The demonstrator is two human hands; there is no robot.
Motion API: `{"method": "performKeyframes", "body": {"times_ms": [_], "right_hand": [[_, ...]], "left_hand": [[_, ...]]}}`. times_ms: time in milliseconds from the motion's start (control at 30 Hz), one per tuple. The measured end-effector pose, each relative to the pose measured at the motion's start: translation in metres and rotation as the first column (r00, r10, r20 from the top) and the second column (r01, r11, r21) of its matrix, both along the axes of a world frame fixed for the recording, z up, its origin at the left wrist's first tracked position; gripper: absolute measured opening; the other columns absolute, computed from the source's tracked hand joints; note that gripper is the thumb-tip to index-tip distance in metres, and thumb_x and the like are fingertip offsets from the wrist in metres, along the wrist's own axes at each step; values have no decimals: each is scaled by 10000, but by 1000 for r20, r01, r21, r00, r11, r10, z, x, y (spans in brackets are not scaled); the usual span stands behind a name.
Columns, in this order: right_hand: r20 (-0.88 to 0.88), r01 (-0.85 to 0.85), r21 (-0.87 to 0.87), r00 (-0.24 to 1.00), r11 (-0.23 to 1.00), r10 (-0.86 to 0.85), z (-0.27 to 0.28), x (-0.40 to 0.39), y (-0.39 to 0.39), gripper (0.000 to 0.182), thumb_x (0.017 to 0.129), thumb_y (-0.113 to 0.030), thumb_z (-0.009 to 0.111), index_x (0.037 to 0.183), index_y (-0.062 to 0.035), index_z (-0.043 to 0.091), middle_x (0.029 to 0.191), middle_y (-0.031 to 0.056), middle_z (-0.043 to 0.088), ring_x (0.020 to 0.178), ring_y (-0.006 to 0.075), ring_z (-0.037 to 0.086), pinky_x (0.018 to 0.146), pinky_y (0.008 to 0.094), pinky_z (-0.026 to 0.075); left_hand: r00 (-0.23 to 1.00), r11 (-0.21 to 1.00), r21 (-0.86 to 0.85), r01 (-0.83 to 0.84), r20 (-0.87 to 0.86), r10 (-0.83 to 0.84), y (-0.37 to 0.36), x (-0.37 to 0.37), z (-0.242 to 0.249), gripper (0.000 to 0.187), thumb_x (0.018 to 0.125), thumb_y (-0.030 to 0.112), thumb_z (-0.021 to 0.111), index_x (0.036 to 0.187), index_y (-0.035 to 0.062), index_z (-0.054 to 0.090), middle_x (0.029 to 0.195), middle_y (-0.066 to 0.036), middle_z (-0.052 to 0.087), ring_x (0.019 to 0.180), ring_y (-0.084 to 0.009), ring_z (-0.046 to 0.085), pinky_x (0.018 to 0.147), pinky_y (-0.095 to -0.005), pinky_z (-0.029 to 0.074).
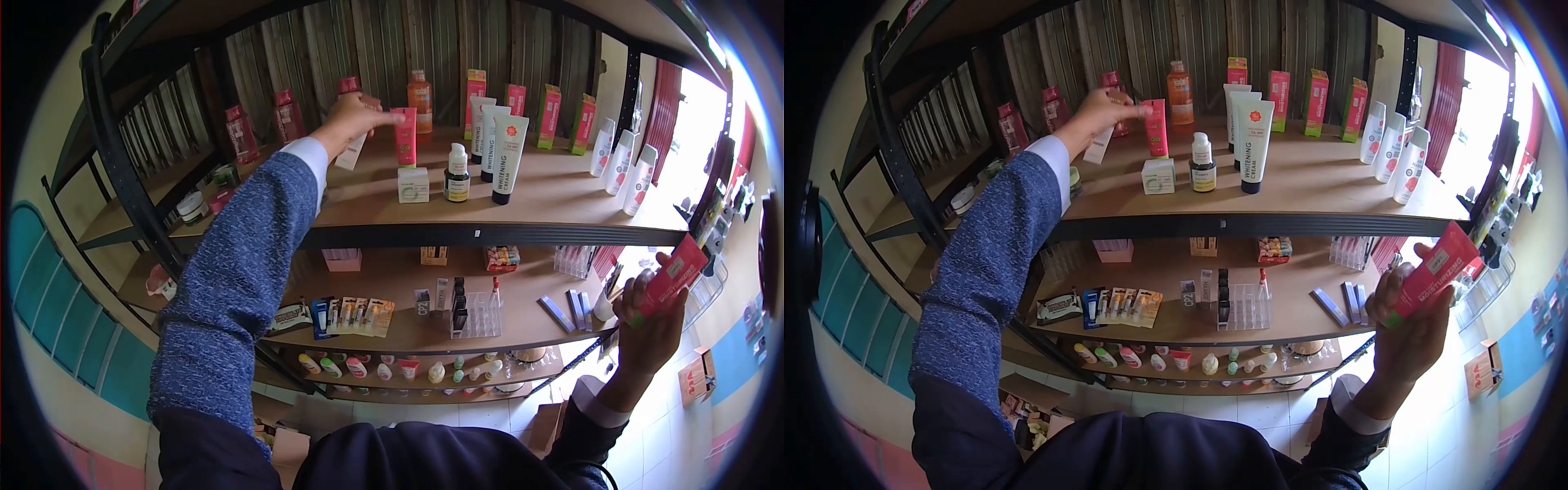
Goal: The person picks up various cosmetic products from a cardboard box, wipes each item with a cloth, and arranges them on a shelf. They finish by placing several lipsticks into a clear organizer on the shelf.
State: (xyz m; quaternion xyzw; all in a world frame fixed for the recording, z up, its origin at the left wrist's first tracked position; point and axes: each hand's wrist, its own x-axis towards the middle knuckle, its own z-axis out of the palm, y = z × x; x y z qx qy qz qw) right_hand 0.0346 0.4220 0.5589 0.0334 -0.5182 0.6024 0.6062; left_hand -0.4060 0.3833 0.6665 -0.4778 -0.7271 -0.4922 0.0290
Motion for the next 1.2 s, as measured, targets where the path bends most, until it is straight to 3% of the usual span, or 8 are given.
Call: {"method": "performKeyframes", "body": {"times_ms": [33,100,200,300,400,533,633,1200], "right_hand": [[0,4,5,1000,1000,-4,4,-4,-4,465,944,-373,244,1194,6,343,733,81,476,566,108,414,472,227,342],[1,-61,33,998,998,61,9,-11,-12,472,943,-374,253,1198,13,340,713,70,459,563,107,414,473,227,342],[40,-60,70,998,996,57,0,-15,-12,487,934,-384,288,1195,24,342,698,60,443,564,105,417,475,232,349],[72,8,39,997,999,-10,-7,-8,-12,496,924,-393,321,1188,26,351,692,60,453,559,107,432,476,231,361],[110,59,63,992,996,-66,-7,2,-10,475,927,-378,324,1181,21,366,689,60,465,557,104,448,476,227,370],[91,57,43,994,997,-61,-7,10,-10,425,945,-352,299,1191,-14,367,685,31,446,529,76,380,459,204,321],[97,57,54,993,997,-62,-9,10,-9,421,945,-350,301,1190,-14,367,685,31,445,530,73,376,455,203,315],[99,75,-18,992,997,-72,-22,21,-7,398,942,-332,334,1183,-17,366,698,24,465,558,74,400,482,209,321]], "left_hand": [[1000,1000,5,4,0,-4,-1,9,7,448,574,320,814,767,26,536,678,-41,568,547,-106,537,486,-225,458],[963,985,-27,-170,-216,160,-1,35,23,601,582,465,750,849,-50,592,715,-128,614,635,-161,605,555,-254,484],[896,974,-15,-225,-395,201,11,44,26,520,614,492,700,764,-4,650,746,-155,635,651,-206,625,601,-284,494],[915,979,-75,-190,-375,149,23,41,23,354,631,379,680,712,34,677,747,-163,642,653,-232,631,619,-299,493],[957,977,-182,-109,-285,54,21,44,31,431,605,294,695,875,-29,599,679,-98,610,566,-164,588,510,-269,464],[956,973,-207,-107,-290,43,28,23,36,359,561,154,720,852,-19,598,751,-90,619,610,-158,595,546,-266,475],[907,989,-139,-43,-421,-20,29,11,30,369,555,160,742,851,-7,597,777,-89,621,682,-164,601,610,-272,481],[821,859,-362,362,-312,-478,25,13,44,264,623,38,743,824,23,573,805,-62,636,782,-127,604,723,-255,476]]}}
